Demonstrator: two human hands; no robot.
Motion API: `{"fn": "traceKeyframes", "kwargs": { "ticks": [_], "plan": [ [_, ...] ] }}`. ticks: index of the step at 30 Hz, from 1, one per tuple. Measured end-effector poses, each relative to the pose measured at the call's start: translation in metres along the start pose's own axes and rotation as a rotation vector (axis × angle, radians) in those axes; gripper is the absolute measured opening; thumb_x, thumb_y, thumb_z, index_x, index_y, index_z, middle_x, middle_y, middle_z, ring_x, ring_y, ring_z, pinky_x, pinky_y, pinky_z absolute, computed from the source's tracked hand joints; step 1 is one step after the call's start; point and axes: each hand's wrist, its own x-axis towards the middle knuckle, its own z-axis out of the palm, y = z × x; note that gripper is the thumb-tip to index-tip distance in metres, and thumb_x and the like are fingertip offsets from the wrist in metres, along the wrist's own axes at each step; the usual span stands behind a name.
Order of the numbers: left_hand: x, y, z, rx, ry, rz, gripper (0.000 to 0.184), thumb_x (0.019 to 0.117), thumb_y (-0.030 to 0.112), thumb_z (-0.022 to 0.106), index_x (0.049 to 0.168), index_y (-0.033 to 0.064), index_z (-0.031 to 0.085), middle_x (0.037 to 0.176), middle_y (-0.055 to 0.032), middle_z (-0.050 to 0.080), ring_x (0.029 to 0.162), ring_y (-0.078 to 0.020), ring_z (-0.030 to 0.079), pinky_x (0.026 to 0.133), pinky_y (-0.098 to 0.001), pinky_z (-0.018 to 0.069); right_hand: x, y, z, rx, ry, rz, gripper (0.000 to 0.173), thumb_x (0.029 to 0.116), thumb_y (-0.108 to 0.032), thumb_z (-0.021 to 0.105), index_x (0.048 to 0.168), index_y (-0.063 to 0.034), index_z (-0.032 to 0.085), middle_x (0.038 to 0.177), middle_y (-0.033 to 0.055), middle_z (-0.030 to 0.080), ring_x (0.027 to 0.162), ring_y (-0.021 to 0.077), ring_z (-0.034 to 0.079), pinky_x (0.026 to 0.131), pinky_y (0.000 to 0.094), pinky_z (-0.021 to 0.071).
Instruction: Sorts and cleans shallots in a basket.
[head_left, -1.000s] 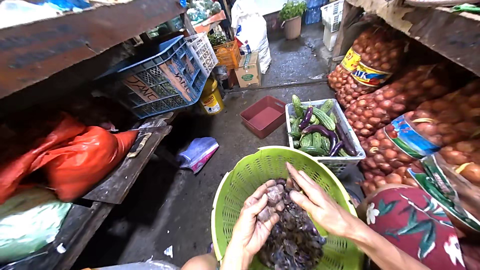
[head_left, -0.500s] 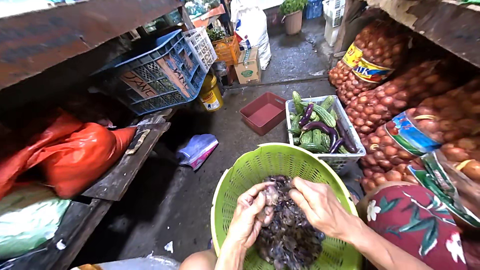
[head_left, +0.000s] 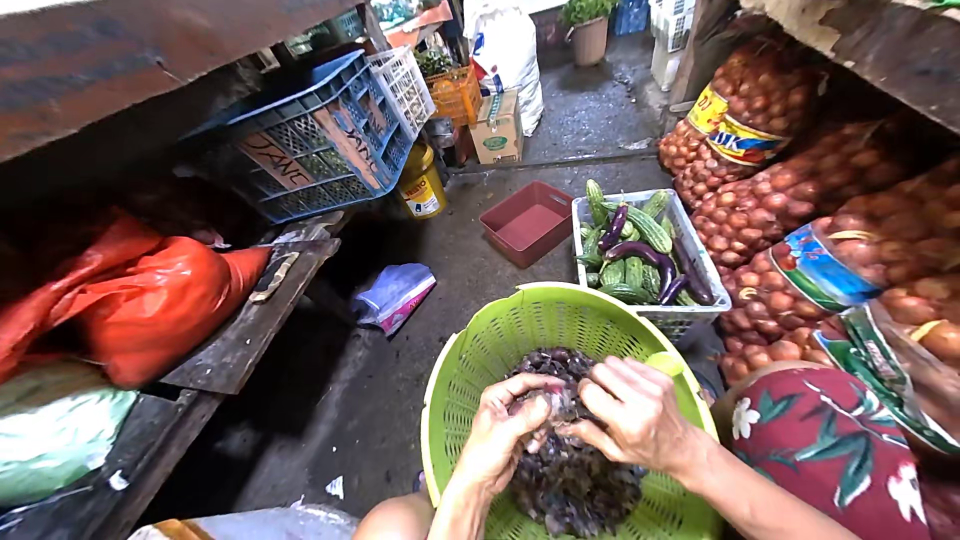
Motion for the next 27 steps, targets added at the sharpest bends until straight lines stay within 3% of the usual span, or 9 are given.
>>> {"fn": "traceKeyframes", "kwargs": {
  "ticks": [4, 9, 11, 14, 17, 19, 27],
  "plan": [
    [-0.002, 0.003, 0.002, 0.033, 0.047, -0.041, 0.025, 0.0873, 0.026, 0.079, 0.103, 0.0071, 0.077, 0.076, 0.0018, 0.069, 0.054, 0.0012, 0.056, 0.049, -0.0138, 0.0466, -0.002, -0.002, 0.001, -0.024, 0.022, -0.079, 0.043, 0.1039, -0.044, 0.043, 0.074, -0.0142, 0.054, 0.062, 0.0022, 0.049, 0.055, 0.0195, 0.048, 0.050, 0.0321, 0.0358],
    [-0.004, 0.006, 0.007, 0.049, 0.157, 0.016, 0.016, 0.0880, 0.014, 0.072, 0.102, 0.0060, 0.076, 0.074, 0.0015, 0.069, 0.053, 0.0008, 0.056, 0.049, -0.0144, 0.0467, -0.003, -0.009, 0.001, 0.145, -0.119, -0.027, 0.054, 0.1056, -0.051, 0.042, 0.068, -0.0141, 0.054, 0.057, 0.0012, 0.048, 0.048, 0.0171, 0.049, 0.043, 0.0308, 0.0371],
    [-0.001, 0.006, 0.006, -0.057, 0.176, 0.057, 0.019, 0.0893, 0.017, 0.073, 0.105, 0.0065, 0.076, 0.081, -0.0005, 0.072, 0.058, -0.0007, 0.060, 0.053, -0.0154, 0.0508, -0.005, -0.013, 0.001, 0.362, -0.207, -0.006, 0.055, 0.1052, -0.053, 0.044, 0.070, -0.0128, 0.056, 0.056, 0.0009, 0.048, 0.047, 0.0150, 0.051, 0.042, 0.0303, 0.0399],
    [-0.001, 0.006, -0.004, -0.180, 0.048, 0.096, 0.031, 0.0894, 0.023, 0.078, 0.117, 0.0073, 0.074, 0.100, -0.0048, 0.074, 0.071, -0.0024, 0.066, 0.062, -0.0164, 0.0543, -0.006, -0.019, 0.006, 0.619, -0.208, 0.188, 0.054, 0.1013, -0.057, 0.053, 0.081, -0.0077, 0.061, 0.061, 0.0030, 0.054, 0.052, 0.0113, 0.054, 0.046, 0.0263, 0.0429],
    [-0.001, 0.001, -0.005, -0.215, -0.096, 0.086, 0.033, 0.0923, 0.023, 0.074, 0.123, 0.0102, 0.073, 0.109, -0.0052, 0.074, 0.080, -0.0025, 0.068, 0.068, -0.0169, 0.0558, 0.000, -0.019, 0.005, 0.518, -0.105, 0.375, 0.062, 0.0883, -0.067, 0.063, 0.091, -0.0052, 0.064, 0.067, 0.0035, 0.059, 0.057, 0.0072, 0.056, 0.050, 0.0221, 0.0462],
    [0.000, -0.003, -0.002, -0.192, -0.119, 0.088, 0.032, 0.0923, 0.023, 0.075, 0.122, 0.0106, 0.073, 0.109, -0.0051, 0.074, 0.083, -0.0036, 0.069, 0.071, -0.0184, 0.0572, 0.003, -0.017, 0.005, 0.437, -0.068, 0.387, 0.065, 0.0842, -0.070, 0.065, 0.092, -0.0050, 0.063, 0.069, 0.0040, 0.060, 0.059, 0.0074, 0.056, 0.051, 0.0220, 0.0469],
    [0.003, -0.008, 0.001, -0.151, -0.107, 0.132, 0.032, 0.0921, 0.020, 0.075, 0.123, 0.0095, 0.072, 0.110, -0.0048, 0.074, 0.083, -0.0038, 0.069, 0.071, -0.0191, 0.0577, 0.002, -0.011, 0.010, 0.208, 0.022, 0.198, 0.057, 0.0975, -0.063, 0.053, 0.078, -0.0093, 0.056, 0.063, 0.0028, 0.052, 0.054, 0.0138, 0.052, 0.047, 0.0259, 0.0412]
  ]
}}
